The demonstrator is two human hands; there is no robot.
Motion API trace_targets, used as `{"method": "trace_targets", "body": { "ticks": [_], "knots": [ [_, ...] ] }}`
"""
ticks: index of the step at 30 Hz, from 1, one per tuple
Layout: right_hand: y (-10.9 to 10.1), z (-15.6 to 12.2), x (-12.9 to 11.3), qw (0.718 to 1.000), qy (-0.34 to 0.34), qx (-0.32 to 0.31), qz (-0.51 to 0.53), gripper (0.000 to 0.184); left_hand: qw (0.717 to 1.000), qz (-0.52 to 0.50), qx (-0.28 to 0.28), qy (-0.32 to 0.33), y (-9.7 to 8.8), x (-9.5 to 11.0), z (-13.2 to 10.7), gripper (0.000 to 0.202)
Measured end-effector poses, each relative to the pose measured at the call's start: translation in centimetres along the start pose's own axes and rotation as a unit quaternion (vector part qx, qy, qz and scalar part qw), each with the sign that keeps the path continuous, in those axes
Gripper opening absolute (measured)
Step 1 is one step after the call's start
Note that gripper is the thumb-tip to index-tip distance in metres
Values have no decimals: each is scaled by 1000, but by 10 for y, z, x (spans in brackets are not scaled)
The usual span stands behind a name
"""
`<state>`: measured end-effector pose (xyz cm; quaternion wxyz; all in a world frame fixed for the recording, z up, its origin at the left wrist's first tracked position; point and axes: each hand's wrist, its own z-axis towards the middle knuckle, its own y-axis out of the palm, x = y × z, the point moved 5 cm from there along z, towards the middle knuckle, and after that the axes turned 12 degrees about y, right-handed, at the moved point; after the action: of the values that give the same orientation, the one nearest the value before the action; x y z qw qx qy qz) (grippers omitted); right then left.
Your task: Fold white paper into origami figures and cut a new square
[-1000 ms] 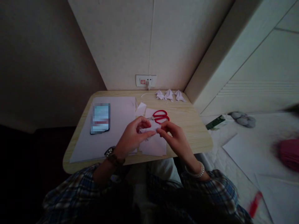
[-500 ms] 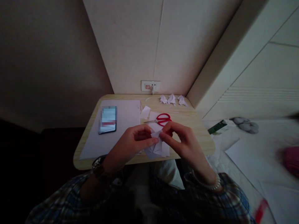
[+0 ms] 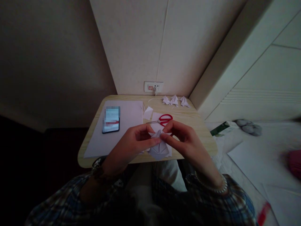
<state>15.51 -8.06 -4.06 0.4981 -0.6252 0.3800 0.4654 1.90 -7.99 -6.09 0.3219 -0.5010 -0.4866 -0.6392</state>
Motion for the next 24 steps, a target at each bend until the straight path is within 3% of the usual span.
{"method": "trace_targets", "body": {
  "ticks": [5,10,16,24],
  "knots": [
    [2,3,2,999,25,-24,18,21,1000,21,5,1,-2,1,1,24],
    [4,4,7,996,47,-33,63,28,998,49,44,17,-6,3,1,23],
    [7,1,12,997,34,-73,-16,24,989,93,74,89,-12,8,3,23],
    [5,1,11,998,8,-64,-13,19,988,109,50,95,-10,11,3,22]
  ]
}}
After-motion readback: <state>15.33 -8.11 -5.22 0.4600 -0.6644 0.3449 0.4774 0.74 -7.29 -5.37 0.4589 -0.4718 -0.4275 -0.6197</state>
